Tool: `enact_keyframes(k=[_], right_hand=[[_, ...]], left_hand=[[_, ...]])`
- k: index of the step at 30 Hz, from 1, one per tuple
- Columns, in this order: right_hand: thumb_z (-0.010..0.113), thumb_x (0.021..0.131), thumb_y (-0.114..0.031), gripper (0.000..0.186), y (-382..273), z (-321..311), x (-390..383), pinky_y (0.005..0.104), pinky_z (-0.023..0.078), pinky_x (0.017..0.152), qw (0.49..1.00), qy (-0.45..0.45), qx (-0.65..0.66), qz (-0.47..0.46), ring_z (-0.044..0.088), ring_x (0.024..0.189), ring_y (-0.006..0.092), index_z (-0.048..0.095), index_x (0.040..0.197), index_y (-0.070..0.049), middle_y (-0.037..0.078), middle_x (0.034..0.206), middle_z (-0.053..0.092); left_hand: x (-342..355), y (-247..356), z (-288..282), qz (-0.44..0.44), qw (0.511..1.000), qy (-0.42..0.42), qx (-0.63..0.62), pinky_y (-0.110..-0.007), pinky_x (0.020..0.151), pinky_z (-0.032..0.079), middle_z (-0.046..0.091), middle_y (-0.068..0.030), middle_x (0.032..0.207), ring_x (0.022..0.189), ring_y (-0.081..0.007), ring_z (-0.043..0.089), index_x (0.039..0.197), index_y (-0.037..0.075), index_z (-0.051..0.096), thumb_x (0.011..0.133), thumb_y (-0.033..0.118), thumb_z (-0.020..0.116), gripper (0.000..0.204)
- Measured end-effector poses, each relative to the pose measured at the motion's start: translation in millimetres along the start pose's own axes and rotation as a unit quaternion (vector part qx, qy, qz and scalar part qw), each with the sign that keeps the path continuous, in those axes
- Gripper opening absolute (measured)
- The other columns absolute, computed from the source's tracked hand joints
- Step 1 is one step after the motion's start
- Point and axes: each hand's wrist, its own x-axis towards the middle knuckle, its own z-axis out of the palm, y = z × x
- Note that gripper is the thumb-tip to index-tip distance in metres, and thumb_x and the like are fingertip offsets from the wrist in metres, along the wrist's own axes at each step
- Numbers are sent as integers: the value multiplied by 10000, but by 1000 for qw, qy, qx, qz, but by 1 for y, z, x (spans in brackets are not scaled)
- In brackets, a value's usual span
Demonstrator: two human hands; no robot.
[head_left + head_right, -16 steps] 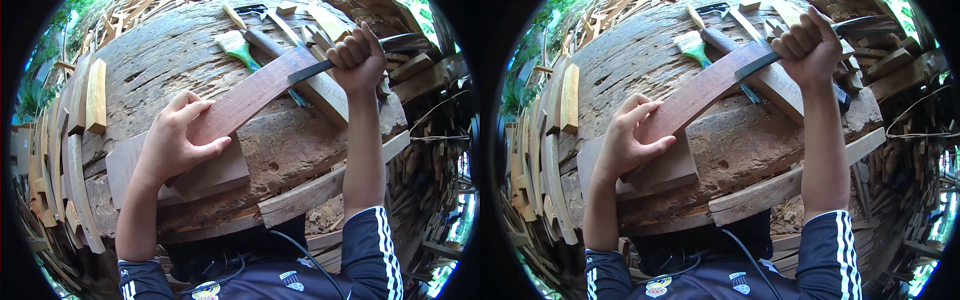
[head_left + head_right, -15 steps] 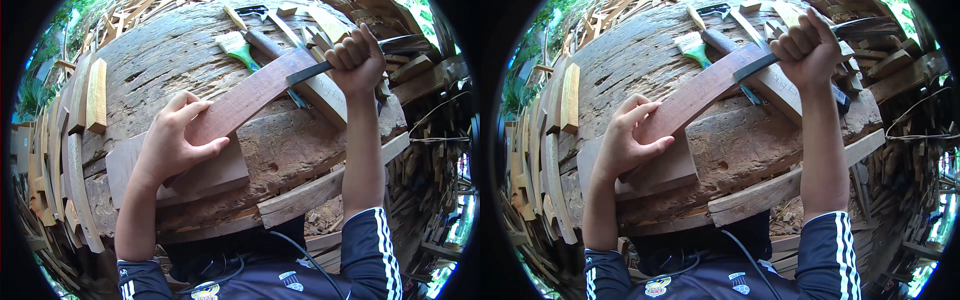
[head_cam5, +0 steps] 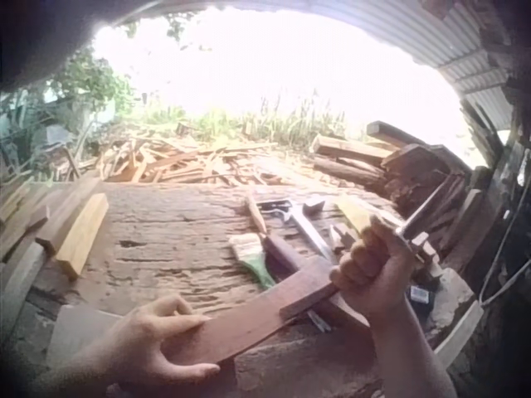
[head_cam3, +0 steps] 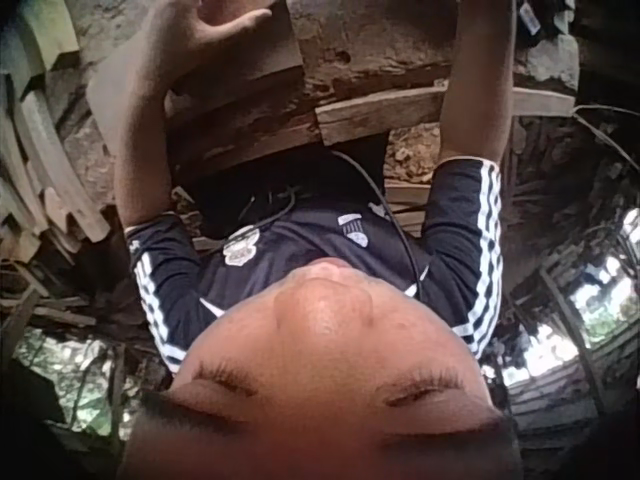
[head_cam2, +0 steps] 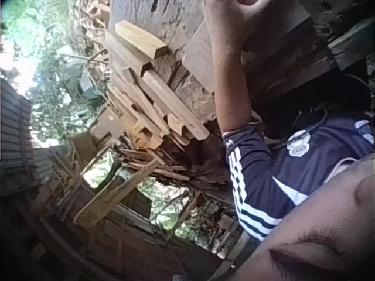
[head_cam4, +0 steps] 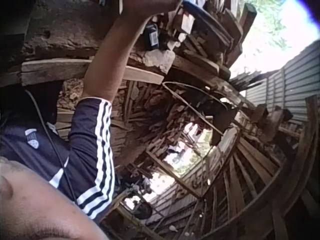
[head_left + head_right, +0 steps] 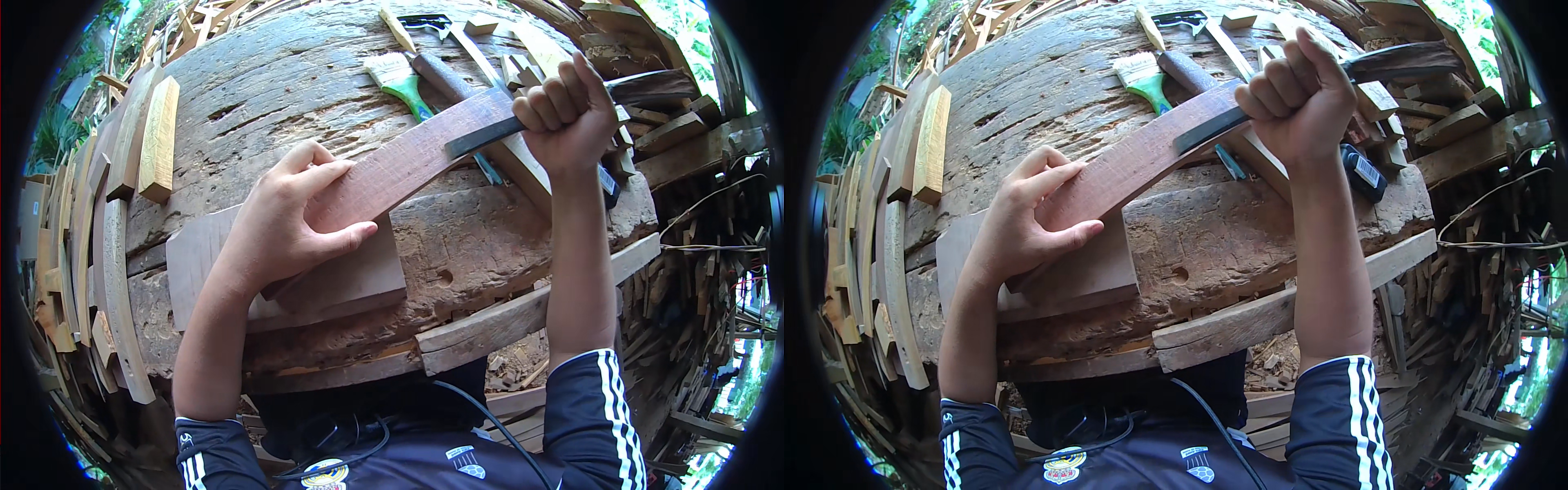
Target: The person marks a piece of wood with a pen, sets it aside, and then carves the edge and surface of another piece of wood using a chisel.
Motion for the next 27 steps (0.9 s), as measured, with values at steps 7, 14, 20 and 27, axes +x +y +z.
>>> enact_keyframes(k=[7, 14, 20, 27], right_hand=[[427, 1067, -304, 505, -9, -15, -6, 308, 130, 462, 1000, 3, 18, -17, 80, 433, 97, 271, 595, -213, -76, 499, 126], [398, 1078, -303, 498, 8, -1, 1, 308, 128, 462, 998, -50, 28, 21, 81, 427, 95, 275, 604, -214, -67, 488, 132], [385, 1078, -303, 503, 13, 7, -9, 310, 125, 452, 999, -21, 27, -6, 73, 426, 99, 266, 599, -208, -68, 484, 126], [366, 1083, -298, 497, 12, 3, -1, 303, 128, 435, 998, -64, 10, -2, 82, 423, 87, 275, 603, -210, -65, 484, 139]], left_hand=[[0, 2, 2, -6, 1000, 3, 5, -366, 852, 545, 623, -111, 1053, 952, -265, 659, 1175, -30, 691, 756, 389, 837, 610], [-4, -2, -1, -8, 1000, 6, 12, -362, 857, 547, 621, -108, 1056, 953, -254, 660, 1179, -27, 694, 762, 403, 830, 615], [1, 2, 2, -17, 1000, -13, -11, -341, 883, 505, 599, -110, 1052, 983, -236, 610, 1182, -79, 662, 740, 306, 855, 618], [-4, -2, -1, -21, 1000, 1, -2, -333, 874, 509, 594, -106, 1057, 973, -232, 608, 1180, -77, 664, 737, 302, 856, 614]])
